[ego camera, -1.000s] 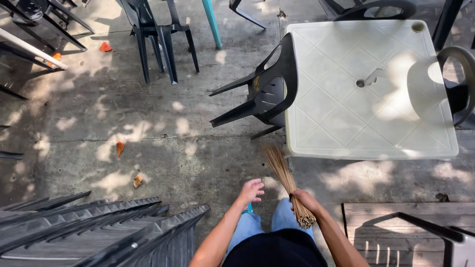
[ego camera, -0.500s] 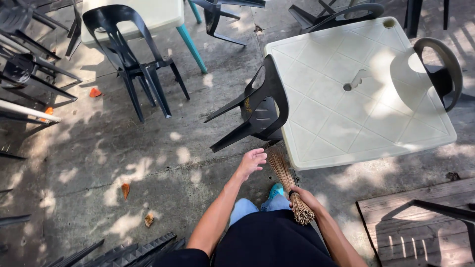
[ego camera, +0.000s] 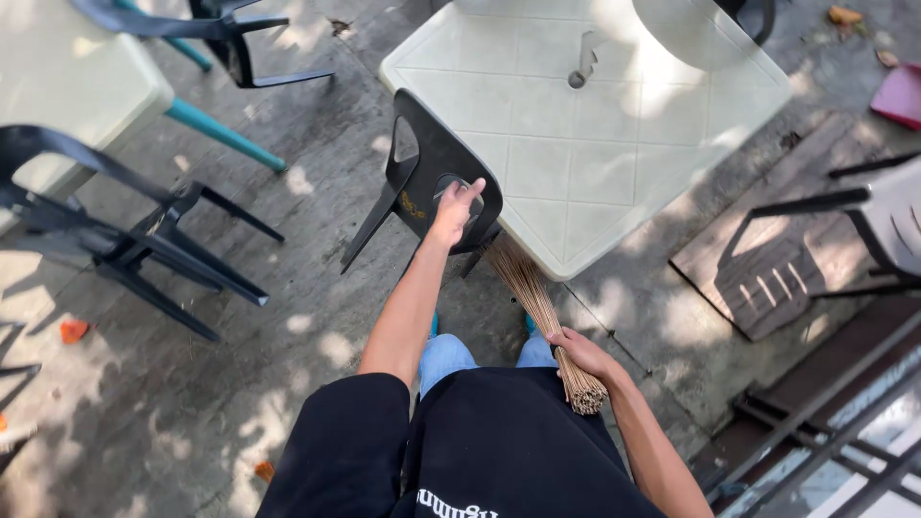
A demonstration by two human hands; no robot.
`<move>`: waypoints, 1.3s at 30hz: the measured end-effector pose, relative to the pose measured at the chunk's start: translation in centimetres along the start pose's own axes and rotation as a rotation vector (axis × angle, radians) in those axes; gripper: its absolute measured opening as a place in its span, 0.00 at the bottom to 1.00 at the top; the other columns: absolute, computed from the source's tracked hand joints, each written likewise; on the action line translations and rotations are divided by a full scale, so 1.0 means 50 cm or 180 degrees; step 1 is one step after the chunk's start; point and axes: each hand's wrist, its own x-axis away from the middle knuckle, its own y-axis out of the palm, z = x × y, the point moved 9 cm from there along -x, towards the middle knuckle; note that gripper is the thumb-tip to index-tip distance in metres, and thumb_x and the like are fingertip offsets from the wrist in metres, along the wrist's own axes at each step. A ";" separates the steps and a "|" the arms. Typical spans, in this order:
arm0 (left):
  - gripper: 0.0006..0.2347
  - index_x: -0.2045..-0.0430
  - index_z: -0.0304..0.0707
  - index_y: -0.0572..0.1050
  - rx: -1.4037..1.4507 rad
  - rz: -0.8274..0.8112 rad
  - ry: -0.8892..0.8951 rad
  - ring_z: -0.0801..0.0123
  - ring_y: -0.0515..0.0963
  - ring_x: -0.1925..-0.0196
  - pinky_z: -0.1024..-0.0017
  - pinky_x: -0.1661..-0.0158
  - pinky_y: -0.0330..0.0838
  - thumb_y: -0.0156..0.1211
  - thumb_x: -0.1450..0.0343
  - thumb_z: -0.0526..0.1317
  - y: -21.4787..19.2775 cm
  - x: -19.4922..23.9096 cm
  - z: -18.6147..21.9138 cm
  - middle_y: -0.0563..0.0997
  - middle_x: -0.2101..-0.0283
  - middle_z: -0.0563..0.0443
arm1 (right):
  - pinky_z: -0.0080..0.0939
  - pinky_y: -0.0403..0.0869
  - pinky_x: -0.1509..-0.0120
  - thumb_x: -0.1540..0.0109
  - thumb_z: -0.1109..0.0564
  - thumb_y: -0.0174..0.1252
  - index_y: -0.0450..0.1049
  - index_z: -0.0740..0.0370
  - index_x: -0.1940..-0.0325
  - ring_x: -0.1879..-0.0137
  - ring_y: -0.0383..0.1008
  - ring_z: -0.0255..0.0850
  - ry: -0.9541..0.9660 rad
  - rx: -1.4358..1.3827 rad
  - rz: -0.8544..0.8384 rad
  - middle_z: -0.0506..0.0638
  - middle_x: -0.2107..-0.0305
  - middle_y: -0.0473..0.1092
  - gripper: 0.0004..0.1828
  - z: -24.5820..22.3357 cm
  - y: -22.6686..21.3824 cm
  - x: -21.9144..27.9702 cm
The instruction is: Organizing chairs and tables and sweeping the floor in an outdoor dining area.
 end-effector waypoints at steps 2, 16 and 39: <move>0.44 0.36 0.23 0.55 0.0324 -0.0223 -0.0436 0.53 0.61 0.28 0.47 0.29 0.48 0.75 0.37 0.55 0.003 -0.014 0.061 0.65 0.34 0.36 | 0.37 0.75 0.60 0.35 0.37 0.56 0.70 0.59 0.36 0.60 0.74 0.36 -0.0303 0.0248 0.0292 0.50 0.60 0.73 0.31 0.051 0.034 -0.051; 0.22 0.67 0.43 0.71 0.1784 -0.0286 -0.1258 0.55 0.77 0.47 0.32 0.42 0.71 0.70 0.37 0.59 -0.474 0.318 0.069 0.77 0.61 0.50 | 0.42 0.77 0.65 0.42 0.41 0.67 0.49 0.63 0.22 0.69 0.78 0.42 0.0406 -0.0770 0.0991 0.60 0.55 0.78 0.53 0.042 0.470 0.023; 0.24 0.42 0.43 0.71 0.1209 0.3178 -0.2268 0.48 0.73 0.37 0.44 0.43 0.68 0.48 0.32 0.52 -1.291 1.053 -0.185 0.75 0.40 0.43 | 0.50 0.75 0.47 0.41 0.53 0.65 0.65 0.71 0.35 0.54 0.78 0.52 0.1162 -0.0630 0.3029 0.63 0.55 0.75 0.34 0.694 -0.001 0.021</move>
